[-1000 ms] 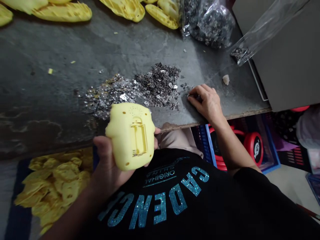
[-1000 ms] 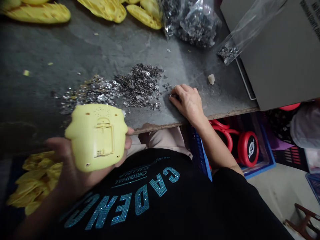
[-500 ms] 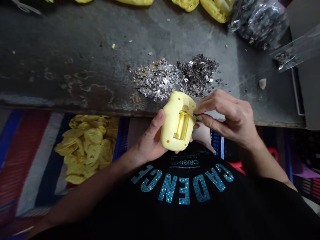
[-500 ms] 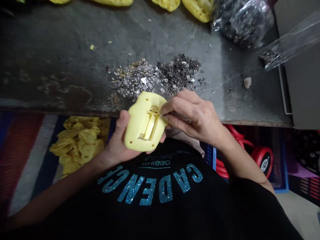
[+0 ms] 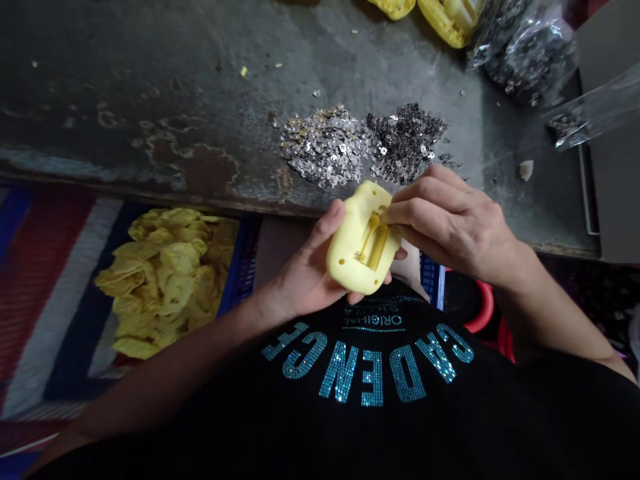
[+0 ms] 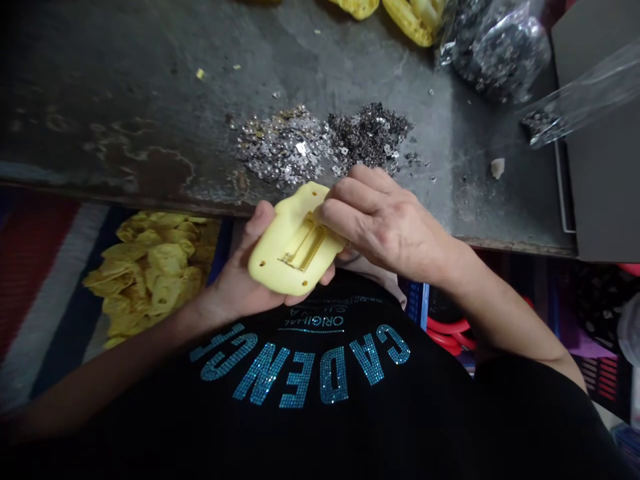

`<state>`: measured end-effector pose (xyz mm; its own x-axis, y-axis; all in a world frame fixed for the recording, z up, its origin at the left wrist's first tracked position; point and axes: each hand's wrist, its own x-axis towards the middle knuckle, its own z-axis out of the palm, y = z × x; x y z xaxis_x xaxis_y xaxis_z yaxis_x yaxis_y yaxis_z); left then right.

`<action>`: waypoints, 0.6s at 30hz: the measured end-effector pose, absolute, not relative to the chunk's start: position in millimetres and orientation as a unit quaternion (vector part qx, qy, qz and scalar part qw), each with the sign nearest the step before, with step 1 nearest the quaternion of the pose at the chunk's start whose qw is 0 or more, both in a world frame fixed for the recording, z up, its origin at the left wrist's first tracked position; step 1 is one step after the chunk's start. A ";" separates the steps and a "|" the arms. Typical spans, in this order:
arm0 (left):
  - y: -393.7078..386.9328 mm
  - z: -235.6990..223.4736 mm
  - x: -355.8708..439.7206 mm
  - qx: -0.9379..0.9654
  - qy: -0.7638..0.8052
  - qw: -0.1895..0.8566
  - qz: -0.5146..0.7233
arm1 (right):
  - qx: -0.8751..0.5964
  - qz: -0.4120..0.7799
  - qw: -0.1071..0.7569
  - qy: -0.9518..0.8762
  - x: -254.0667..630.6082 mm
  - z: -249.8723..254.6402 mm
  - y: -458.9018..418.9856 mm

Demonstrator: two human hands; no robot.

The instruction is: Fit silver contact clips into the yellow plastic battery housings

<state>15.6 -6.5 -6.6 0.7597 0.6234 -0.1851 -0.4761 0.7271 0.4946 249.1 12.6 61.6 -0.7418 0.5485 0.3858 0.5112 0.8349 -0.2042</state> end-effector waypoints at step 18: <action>-13.3 -0.8 22.0 0.247 0.258 0.867 0.348 | -0.413 0.217 0.355 -0.810 250.8 36.5 -2.2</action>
